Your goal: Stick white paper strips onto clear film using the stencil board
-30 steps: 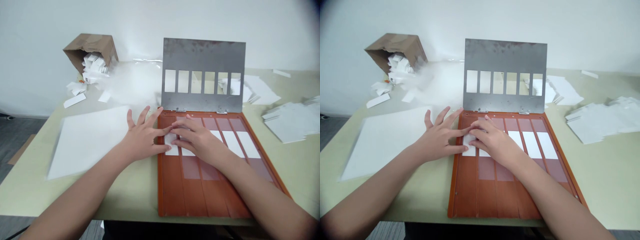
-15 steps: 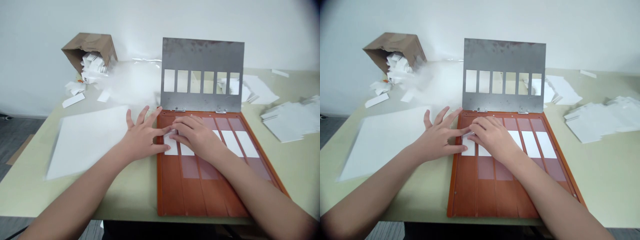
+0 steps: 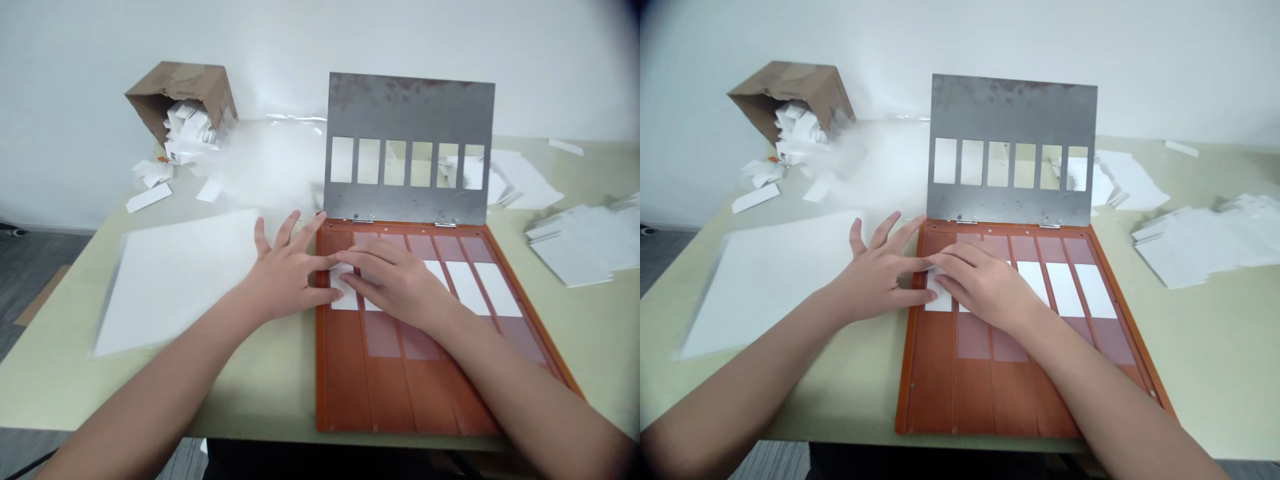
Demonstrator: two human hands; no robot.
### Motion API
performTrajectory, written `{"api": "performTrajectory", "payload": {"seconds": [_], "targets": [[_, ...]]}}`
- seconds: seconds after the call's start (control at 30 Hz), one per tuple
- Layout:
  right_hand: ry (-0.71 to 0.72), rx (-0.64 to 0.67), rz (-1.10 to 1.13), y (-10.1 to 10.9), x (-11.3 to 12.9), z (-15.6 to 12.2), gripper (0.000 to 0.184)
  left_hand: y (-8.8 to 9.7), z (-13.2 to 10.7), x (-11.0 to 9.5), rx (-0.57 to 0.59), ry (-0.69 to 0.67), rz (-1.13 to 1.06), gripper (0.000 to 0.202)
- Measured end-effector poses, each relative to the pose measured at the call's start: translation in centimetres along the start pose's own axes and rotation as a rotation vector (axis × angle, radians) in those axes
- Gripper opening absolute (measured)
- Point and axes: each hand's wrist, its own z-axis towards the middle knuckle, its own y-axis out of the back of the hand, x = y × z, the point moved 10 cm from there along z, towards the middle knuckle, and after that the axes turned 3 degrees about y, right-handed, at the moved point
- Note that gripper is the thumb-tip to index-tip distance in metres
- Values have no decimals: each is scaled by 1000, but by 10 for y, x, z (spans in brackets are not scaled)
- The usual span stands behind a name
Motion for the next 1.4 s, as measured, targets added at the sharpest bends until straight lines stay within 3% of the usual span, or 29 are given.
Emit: {"api": "performTrajectory", "payload": {"seconds": [0.37,1.4], "targets": [[22,104,-90,-7,7,-1,19,0,0,1,2,8,-11,51],[75,159,-183,-7,17,4,27,0,1,0,6,-12,-25,44]]}}
